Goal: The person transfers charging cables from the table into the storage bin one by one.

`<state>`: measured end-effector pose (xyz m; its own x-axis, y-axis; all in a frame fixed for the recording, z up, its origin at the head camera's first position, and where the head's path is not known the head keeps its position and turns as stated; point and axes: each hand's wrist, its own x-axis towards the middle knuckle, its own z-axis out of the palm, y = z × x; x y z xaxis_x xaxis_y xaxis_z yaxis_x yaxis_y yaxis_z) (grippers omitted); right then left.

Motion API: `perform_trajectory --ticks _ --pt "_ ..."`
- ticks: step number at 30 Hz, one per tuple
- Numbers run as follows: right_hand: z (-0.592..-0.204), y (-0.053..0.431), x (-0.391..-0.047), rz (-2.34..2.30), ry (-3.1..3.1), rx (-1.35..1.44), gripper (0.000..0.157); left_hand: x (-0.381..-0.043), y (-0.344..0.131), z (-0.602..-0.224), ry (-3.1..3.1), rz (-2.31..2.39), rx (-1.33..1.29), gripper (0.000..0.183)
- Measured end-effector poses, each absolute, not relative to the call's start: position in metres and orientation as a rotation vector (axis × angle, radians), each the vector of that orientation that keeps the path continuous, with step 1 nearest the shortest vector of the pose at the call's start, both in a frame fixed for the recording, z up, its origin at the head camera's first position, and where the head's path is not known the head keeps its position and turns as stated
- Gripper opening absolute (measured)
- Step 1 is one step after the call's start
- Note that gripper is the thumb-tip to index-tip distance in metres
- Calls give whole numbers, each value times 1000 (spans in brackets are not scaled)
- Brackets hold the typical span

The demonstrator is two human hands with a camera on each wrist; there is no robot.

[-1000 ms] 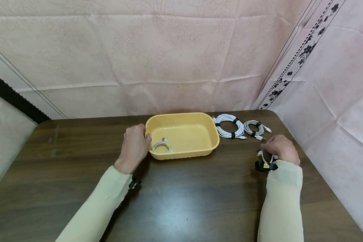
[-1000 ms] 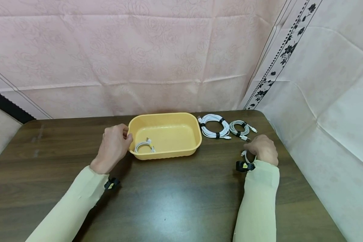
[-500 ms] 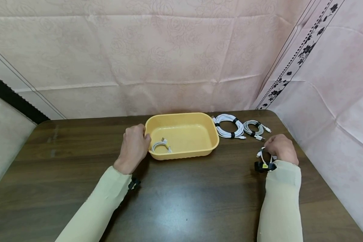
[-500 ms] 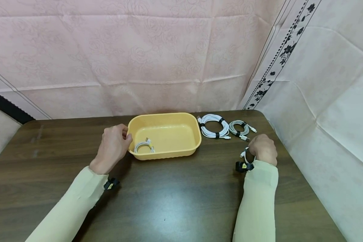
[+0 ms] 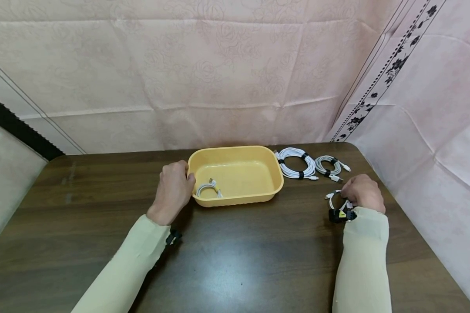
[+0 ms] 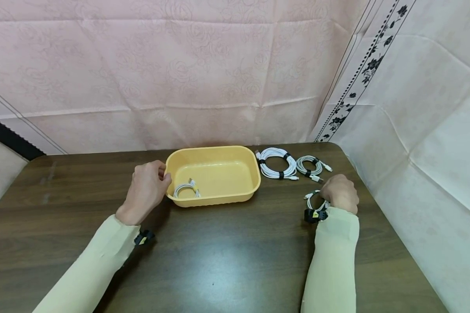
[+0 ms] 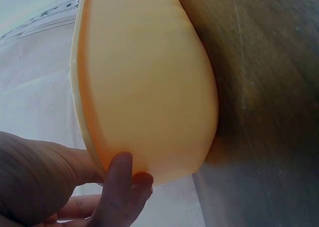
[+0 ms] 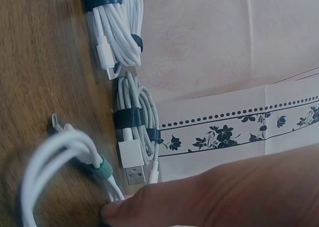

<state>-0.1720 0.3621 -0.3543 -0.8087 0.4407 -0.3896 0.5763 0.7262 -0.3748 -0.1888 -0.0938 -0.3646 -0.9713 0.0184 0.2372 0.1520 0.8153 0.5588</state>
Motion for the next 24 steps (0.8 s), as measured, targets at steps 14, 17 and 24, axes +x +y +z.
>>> perform_trajectory --ticks 14,17,24 --pt "-354 360 -177 -717 2600 879 15 -189 -95 -364 -2784 -886 -120 13" --pt "-355 359 -177 -724 2592 892 17 -189 -95 -365 -2787 -887 -119 12" --pt "-353 355 -172 -737 2605 882 15 -189 -94 -364 -2804 -886 -109 12"
